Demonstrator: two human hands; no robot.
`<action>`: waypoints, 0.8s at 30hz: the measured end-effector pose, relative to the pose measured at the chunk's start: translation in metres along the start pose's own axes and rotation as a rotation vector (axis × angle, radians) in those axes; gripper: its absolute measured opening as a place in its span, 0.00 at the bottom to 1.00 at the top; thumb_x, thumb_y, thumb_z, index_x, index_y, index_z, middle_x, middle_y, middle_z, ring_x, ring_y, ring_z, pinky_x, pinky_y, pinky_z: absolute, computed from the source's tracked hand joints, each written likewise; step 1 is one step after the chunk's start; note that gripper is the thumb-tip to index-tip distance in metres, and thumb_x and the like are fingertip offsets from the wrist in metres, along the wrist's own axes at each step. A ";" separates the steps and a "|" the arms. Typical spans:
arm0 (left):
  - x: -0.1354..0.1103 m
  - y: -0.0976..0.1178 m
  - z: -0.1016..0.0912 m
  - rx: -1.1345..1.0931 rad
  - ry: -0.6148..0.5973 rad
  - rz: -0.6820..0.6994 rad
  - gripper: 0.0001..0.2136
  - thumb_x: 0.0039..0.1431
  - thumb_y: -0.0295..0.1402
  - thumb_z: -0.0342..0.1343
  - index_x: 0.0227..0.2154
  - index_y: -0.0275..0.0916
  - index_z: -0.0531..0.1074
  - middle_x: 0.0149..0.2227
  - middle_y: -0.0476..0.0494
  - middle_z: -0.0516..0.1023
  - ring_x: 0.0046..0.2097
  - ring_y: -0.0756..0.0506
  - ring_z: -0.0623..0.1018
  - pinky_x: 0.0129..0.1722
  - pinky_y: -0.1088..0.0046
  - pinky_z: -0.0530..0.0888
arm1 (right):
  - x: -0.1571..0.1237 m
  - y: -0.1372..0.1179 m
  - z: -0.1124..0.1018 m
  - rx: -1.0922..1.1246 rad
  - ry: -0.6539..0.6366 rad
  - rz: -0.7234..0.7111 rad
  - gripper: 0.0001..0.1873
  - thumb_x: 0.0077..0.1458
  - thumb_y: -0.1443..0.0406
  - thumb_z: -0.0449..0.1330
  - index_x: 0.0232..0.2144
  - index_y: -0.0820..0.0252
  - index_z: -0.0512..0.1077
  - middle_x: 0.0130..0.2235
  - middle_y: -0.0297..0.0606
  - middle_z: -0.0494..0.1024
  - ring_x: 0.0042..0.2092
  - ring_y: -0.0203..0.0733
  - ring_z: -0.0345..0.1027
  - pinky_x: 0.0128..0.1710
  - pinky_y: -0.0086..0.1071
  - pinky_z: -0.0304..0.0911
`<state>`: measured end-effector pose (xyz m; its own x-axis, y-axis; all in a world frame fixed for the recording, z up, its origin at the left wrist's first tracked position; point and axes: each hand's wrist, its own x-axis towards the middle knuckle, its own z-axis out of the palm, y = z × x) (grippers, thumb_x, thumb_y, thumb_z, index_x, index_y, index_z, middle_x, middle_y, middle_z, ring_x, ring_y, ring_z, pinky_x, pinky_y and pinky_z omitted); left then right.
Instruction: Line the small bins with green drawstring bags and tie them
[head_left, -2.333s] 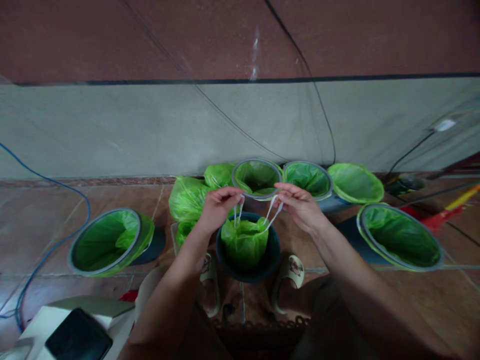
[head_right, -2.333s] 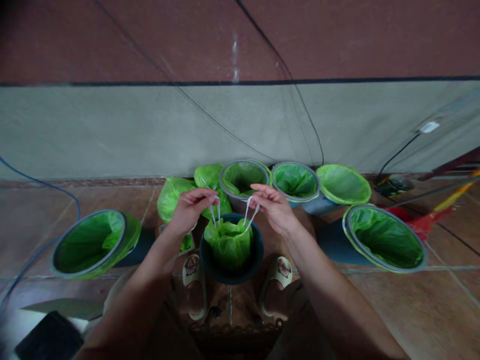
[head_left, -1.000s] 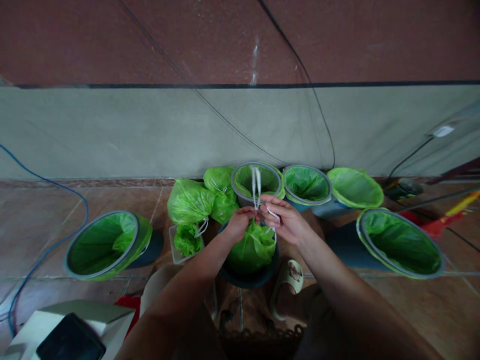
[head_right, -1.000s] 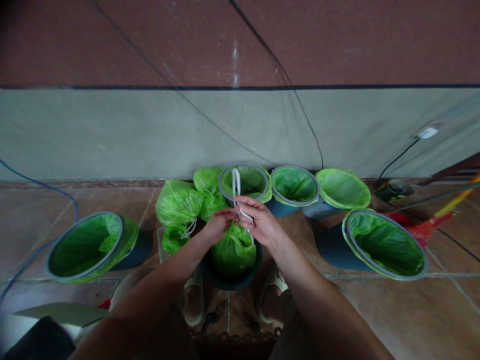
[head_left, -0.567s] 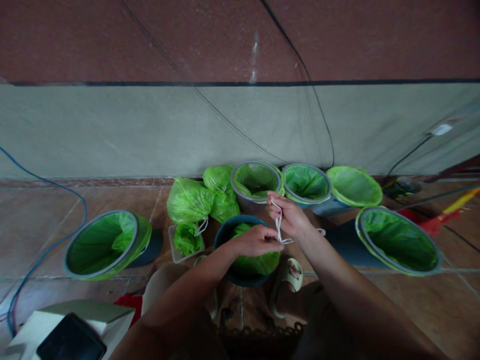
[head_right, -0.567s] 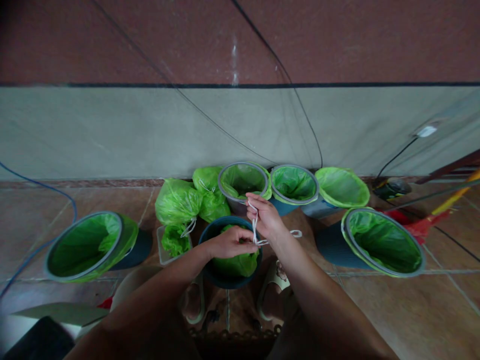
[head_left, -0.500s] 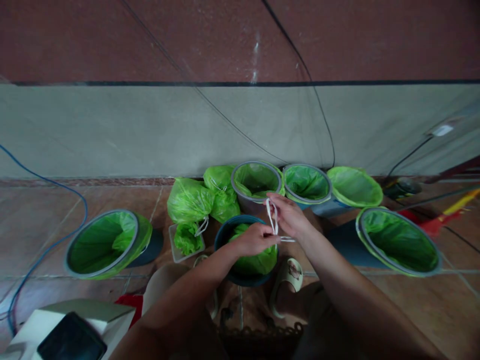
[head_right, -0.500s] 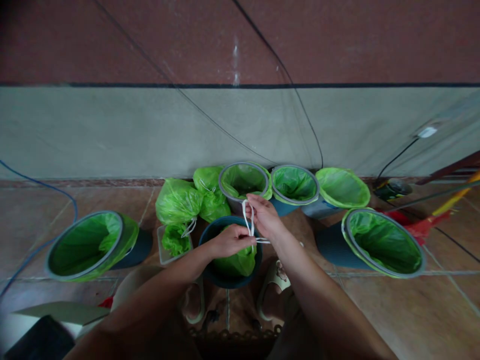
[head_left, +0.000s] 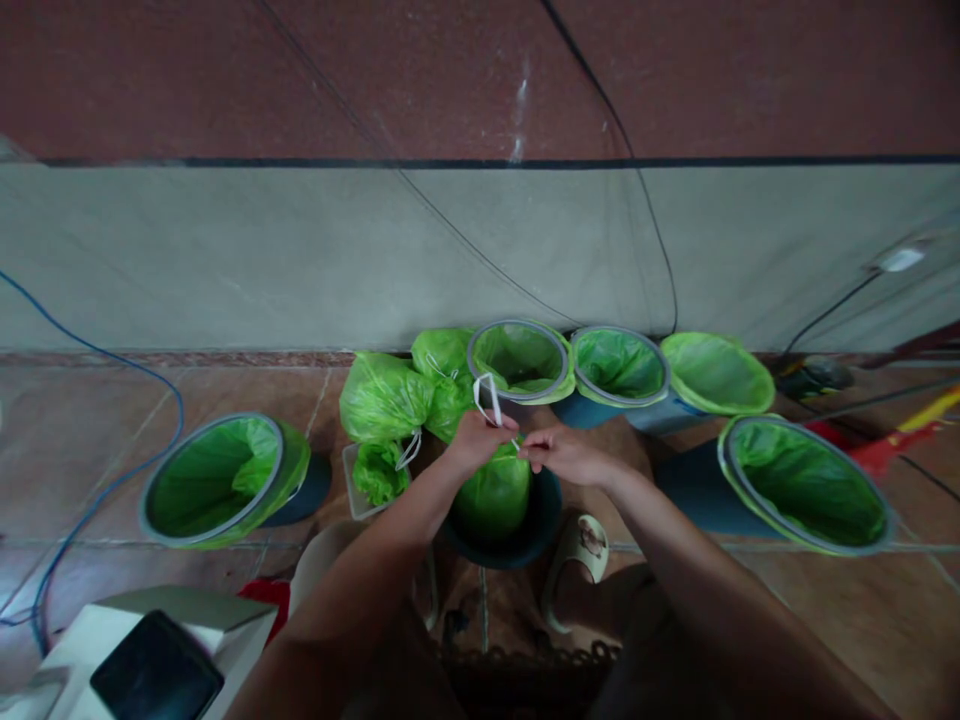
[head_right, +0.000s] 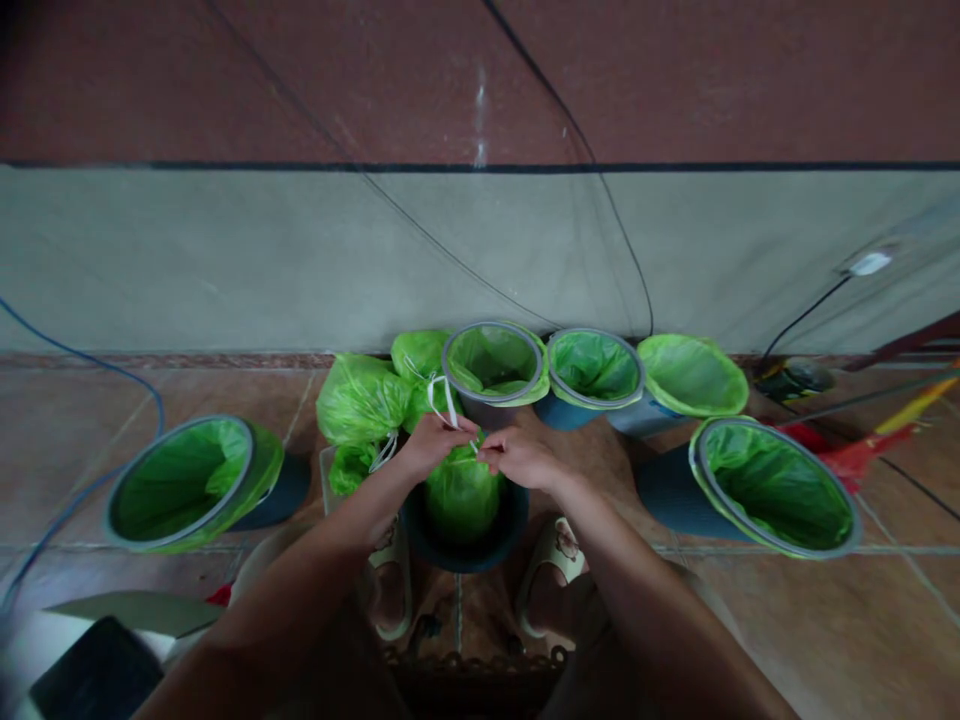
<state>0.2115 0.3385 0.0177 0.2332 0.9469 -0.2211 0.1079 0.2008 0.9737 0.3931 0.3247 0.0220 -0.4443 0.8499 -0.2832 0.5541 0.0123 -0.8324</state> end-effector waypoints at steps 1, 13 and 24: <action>-0.001 0.001 -0.001 0.068 -0.048 0.055 0.02 0.44 0.27 0.60 0.22 0.36 0.77 0.24 0.48 0.77 0.27 0.50 0.72 0.32 0.75 0.68 | 0.000 0.001 -0.002 -0.018 0.033 0.014 0.16 0.52 0.55 0.57 0.21 0.59 0.72 0.21 0.32 0.71 0.24 0.34 0.60 0.27 0.29 0.53; -0.012 0.015 -0.006 0.561 -0.164 0.612 0.09 0.52 0.24 0.54 0.33 0.41 0.76 0.32 0.47 0.79 0.37 0.46 0.76 0.53 0.65 0.65 | 0.010 0.000 0.002 0.367 0.115 -0.164 0.14 0.56 0.56 0.58 0.33 0.61 0.76 0.33 0.35 0.78 0.35 0.39 0.68 0.41 0.34 0.63; -0.013 0.007 -0.007 0.707 0.043 0.895 0.11 0.63 0.28 0.51 0.43 0.41 0.77 0.40 0.42 0.78 0.43 0.46 0.76 0.48 0.66 0.72 | 0.005 -0.010 0.002 0.539 0.161 -0.150 0.11 0.47 0.58 0.63 0.30 0.59 0.79 0.30 0.34 0.79 0.34 0.39 0.69 0.41 0.34 0.64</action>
<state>0.2023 0.3297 0.0279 0.4681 0.6900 0.5521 0.4430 -0.7238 0.5290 0.3840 0.3283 0.0278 -0.3541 0.9296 -0.1023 0.0377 -0.0951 -0.9948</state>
